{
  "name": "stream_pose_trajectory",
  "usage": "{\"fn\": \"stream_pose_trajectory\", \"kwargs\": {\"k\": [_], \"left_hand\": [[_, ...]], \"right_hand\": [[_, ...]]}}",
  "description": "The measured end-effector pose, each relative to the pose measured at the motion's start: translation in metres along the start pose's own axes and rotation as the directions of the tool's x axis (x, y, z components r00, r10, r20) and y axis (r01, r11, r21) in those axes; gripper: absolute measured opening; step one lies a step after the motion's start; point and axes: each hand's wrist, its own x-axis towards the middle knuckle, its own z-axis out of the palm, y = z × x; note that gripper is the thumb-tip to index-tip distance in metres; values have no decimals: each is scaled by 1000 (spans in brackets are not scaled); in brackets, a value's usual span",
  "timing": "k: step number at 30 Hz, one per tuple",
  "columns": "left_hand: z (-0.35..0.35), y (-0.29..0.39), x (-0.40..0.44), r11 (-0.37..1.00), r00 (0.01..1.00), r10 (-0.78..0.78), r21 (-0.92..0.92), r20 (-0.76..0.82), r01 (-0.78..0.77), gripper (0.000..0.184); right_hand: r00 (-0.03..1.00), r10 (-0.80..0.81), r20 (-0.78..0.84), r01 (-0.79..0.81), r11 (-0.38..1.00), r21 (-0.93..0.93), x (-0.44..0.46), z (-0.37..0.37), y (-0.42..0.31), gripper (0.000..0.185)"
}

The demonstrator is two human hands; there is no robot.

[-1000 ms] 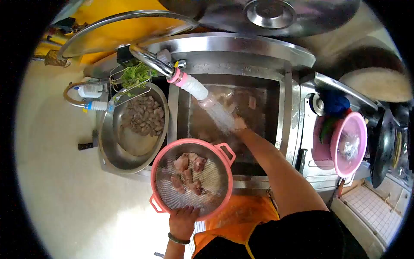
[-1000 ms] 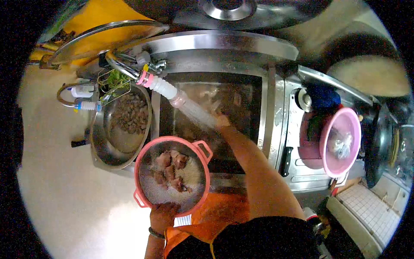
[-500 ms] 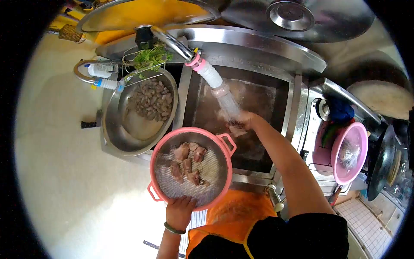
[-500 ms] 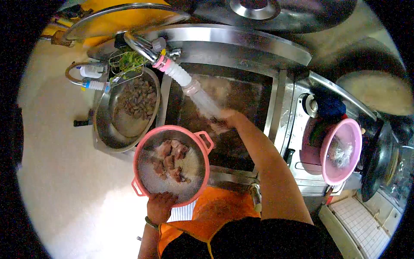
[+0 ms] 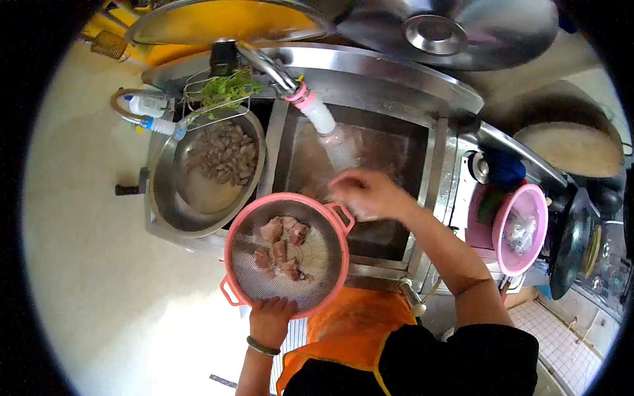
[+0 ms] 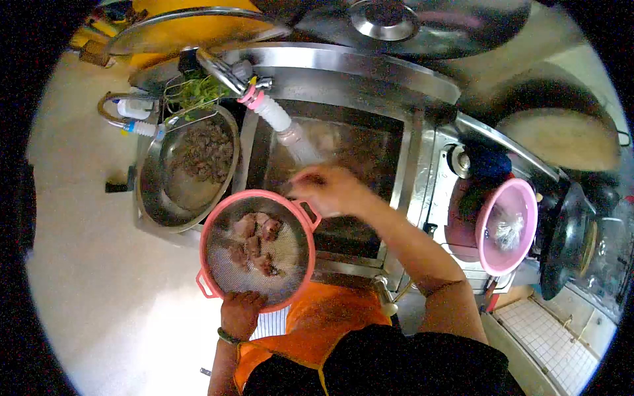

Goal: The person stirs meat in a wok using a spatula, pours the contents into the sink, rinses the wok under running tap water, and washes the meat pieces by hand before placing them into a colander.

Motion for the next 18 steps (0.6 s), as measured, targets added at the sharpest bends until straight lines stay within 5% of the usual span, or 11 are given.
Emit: {"fn": "stream_pose_trajectory", "kwargs": {"k": [2,4,6,7,8,11,13,15,16,17,18], "left_hand": [[-3,2,5,1000,1000,-5,-13,24,5,15],[-3,1,3,1000,1000,-3,-5,27,4,16],[-1,1,3,1000,999,-14,-3,29,14,16],[0,1,2,1000,999,-19,-2,34,19,16],[1,1,3,999,998,-41,-26,51,42,16],[7,-1,2,1000,1000,-5,-11,-16,5,16],[5,1,3,999,999,-21,-26,-30,20,15],[4,2,2,1000,998,-17,-20,-61,16,15],[3,1,2,1000,998,-12,-14,-60,11,15],[2,1,3,1000,998,-6,-10,-61,6,15],[2,2,4,1000,998,-3,-7,-67,2,15]], "right_hand": [[961,-274,-42,276,960,43,-6,15,-13,55],[972,-235,-28,236,969,70,-2,15,-20,55],[982,122,-145,-161,942,-295,33,-28,-8,45],[962,21,-273,-151,871,-467,67,-37,35,42],[894,-268,-360,-20,777,-629,103,-46,95,41],[838,-2,-546,-338,783,-522,164,-31,152,65],[874,-83,-479,-292,698,-654,189,-4,192,65],[950,-166,-265,-215,271,-938,197,15,213,64],[958,9,-288,-224,651,-725,207,17,230,60],[936,184,-301,-291,885,-363,211,18,232,56],[961,178,-214,-235,929,-285,208,11,236,55]]}}
